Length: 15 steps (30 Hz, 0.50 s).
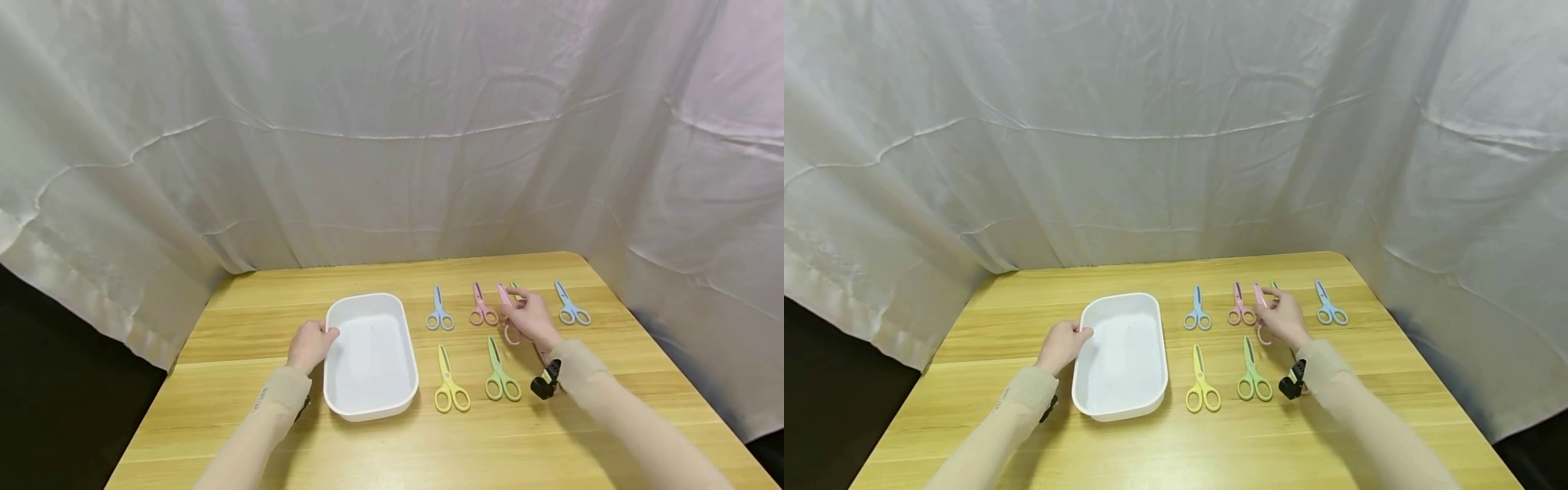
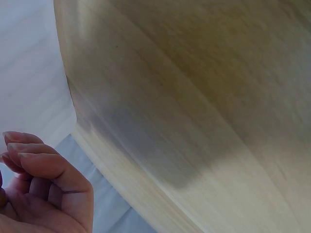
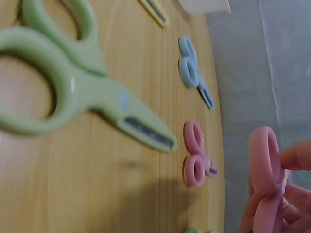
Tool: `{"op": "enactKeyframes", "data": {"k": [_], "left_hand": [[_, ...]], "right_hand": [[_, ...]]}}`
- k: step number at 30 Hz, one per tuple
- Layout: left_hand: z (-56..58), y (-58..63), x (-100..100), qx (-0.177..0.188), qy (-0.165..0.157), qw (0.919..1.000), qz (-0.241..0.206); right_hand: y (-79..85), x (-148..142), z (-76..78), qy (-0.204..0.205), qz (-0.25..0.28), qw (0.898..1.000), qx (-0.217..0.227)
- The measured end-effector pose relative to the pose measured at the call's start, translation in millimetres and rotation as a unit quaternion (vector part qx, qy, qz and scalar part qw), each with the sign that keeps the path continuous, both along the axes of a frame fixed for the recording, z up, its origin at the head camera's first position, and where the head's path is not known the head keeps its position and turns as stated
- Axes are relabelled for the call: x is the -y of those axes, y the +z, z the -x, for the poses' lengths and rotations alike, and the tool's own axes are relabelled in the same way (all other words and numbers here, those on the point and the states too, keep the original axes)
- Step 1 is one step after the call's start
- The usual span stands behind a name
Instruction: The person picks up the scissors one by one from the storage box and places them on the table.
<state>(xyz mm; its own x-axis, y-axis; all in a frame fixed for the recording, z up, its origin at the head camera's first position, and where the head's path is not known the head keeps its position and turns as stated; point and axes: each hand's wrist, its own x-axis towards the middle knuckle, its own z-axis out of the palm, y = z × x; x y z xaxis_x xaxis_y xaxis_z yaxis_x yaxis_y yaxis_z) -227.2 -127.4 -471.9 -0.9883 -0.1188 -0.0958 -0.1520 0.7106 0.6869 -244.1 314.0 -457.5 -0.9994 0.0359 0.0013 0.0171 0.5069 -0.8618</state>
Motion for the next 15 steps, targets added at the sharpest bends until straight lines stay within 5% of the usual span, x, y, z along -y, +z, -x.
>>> {"op": "enactKeyframes", "data": {"k": [15], "left_hand": [[-0.8,1.4,0,-0.005,-0.001,1.0,-0.001]], "right_hand": [[2.5,-36,-8.9,-0.029,-0.111,0.993,-0.035]]}}
